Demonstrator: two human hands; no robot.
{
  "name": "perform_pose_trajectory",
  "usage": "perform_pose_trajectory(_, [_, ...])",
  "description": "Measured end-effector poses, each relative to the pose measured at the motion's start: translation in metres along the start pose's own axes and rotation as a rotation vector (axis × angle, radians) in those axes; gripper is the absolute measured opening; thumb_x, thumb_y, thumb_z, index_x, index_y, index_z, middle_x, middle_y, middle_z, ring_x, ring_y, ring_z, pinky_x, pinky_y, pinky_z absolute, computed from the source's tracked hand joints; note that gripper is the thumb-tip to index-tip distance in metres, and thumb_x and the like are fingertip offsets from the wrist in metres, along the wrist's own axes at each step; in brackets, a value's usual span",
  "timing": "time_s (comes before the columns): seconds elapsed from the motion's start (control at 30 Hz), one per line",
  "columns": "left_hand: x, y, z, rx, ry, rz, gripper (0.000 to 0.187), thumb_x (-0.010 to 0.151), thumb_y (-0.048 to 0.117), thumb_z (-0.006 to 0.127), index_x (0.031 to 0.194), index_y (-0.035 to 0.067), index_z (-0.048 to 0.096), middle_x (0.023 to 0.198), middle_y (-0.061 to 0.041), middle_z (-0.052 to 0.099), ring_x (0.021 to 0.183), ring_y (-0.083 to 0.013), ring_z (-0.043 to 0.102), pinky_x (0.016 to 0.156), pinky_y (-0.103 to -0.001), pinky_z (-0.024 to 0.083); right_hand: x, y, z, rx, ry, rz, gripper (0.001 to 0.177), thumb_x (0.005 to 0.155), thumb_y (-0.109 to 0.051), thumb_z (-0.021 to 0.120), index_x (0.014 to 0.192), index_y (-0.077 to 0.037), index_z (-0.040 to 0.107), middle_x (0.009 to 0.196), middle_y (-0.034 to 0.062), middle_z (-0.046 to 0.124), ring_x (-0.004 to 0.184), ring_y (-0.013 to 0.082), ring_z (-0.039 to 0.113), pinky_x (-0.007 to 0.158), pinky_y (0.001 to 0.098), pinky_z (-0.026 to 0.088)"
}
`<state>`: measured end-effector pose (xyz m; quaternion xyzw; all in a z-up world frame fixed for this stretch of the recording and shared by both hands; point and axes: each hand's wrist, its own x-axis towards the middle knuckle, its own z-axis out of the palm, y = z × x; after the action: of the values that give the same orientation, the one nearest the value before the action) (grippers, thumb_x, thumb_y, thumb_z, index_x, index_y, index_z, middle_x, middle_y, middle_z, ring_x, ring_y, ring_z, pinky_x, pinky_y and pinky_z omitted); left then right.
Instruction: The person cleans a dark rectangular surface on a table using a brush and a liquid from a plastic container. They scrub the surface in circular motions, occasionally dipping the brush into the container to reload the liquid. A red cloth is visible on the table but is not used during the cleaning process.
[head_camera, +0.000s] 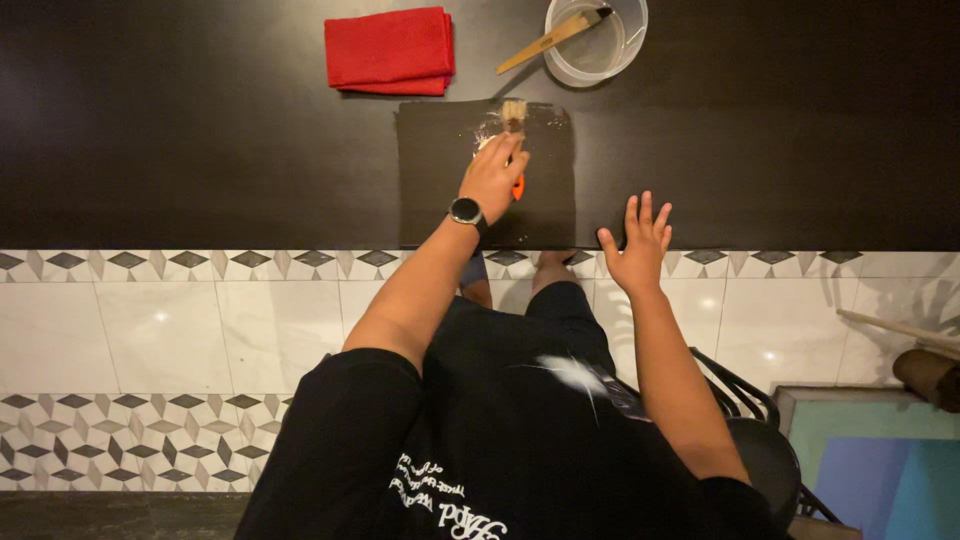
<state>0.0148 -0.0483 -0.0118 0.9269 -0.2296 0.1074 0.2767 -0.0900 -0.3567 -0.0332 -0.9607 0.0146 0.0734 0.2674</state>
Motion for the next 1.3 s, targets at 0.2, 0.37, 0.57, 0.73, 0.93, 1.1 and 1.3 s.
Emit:
perform_pose_trajectory(0.2, [0.008, 0.018, 0.015, -0.020, -0.004, 0.034, 0.029, 0.090, 0.007, 0.062, 0.118, 0.005, 0.068, 0.141, -0.018, 0.058, 0.134, -0.0397, 0.053, 0.111, -0.048, 0.046, 0.000, 0.002, 0.001, 0.005, 0.007, -0.004, 0.079, 0.098, -0.047, 0.065, 0.162, -0.008, 0.038, 0.173, 0.0159, 0.022, 0.159, 0.0471, 0.005, 0.123, 0.0660, 0.011])
perform_pose_trajectory(0.37, [0.017, 0.030, 0.027, -0.012, -0.026, 0.040, 0.029, 0.089, 0.008, 0.063, 0.117, 0.006, 0.068, 0.142, -0.017, 0.057, 0.135, -0.0386, 0.053, 0.112, -0.048, 0.045, 0.000, 0.000, 0.000, 0.014, 0.012, -0.003, 0.079, 0.098, -0.046, 0.065, 0.161, -0.007, 0.039, 0.172, 0.0168, 0.023, 0.158, 0.0478, 0.005, 0.122, 0.0665, 0.011])
perform_pose_trajectory(0.57, [0.026, 0.035, 0.029, -0.030, -0.043, 0.060, 0.028, 0.088, 0.008, 0.063, 0.115, 0.005, 0.068, 0.143, -0.017, 0.057, 0.136, -0.0377, 0.052, 0.113, -0.046, 0.046, 0.000, 0.001, 0.001, 0.011, 0.006, 0.004, 0.079, 0.098, -0.047, 0.065, 0.162, -0.008, 0.038, 0.172, 0.0158, 0.023, 0.158, 0.0478, 0.005, 0.122, 0.0666, 0.010])
perform_pose_trajectory(0.73, [0.032, 0.036, 0.031, -0.006, -0.055, 0.063, 0.029, 0.088, 0.009, 0.063, 0.116, 0.005, 0.069, 0.142, -0.018, 0.057, 0.136, -0.0378, 0.052, 0.112, -0.046, 0.046, 0.002, 0.003, 0.002, 0.007, -0.005, 0.005, 0.080, 0.098, -0.047, 0.065, 0.162, -0.008, 0.037, 0.173, 0.0150, 0.021, 0.158, 0.0479, 0.004, 0.122, 0.0672, 0.010])
perform_pose_trajectory(0.93, [0.025, 0.047, 0.038, 0.005, -0.080, 0.111, 0.034, 0.086, 0.010, 0.064, 0.119, 0.006, 0.070, 0.141, -0.019, 0.057, 0.135, -0.0385, 0.051, 0.113, -0.048, 0.044, 0.001, 0.002, 0.001, 0.000, -0.002, 0.004, 0.081, 0.098, -0.047, 0.065, 0.163, -0.008, 0.036, 0.173, 0.0147, 0.021, 0.158, 0.0476, 0.005, 0.122, 0.0670, 0.011])
perform_pose_trajectory(1.1, [0.006, 0.063, 0.036, -0.003, -0.135, 0.133, 0.032, 0.086, 0.010, 0.065, 0.117, 0.004, 0.070, 0.141, -0.021, 0.057, 0.135, -0.0389, 0.052, 0.116, -0.049, 0.041, 0.001, 0.004, 0.002, -0.026, -0.009, 0.003, 0.080, 0.098, -0.047, 0.065, 0.162, -0.009, 0.036, 0.173, 0.0144, 0.021, 0.159, 0.0472, 0.005, 0.122, 0.0667, 0.012])
perform_pose_trajectory(1.3, [-0.027, 0.087, 0.019, -0.061, -0.245, 0.179, 0.048, 0.075, 0.014, 0.074, 0.122, 0.004, 0.067, 0.137, -0.023, 0.056, 0.129, -0.0404, 0.053, 0.115, -0.052, 0.038, 0.001, 0.007, 0.003, -0.020, -0.012, 0.008, 0.081, 0.099, -0.048, 0.065, 0.163, -0.008, 0.036, 0.173, 0.0143, 0.022, 0.158, 0.0477, 0.005, 0.122, 0.0666, 0.011])
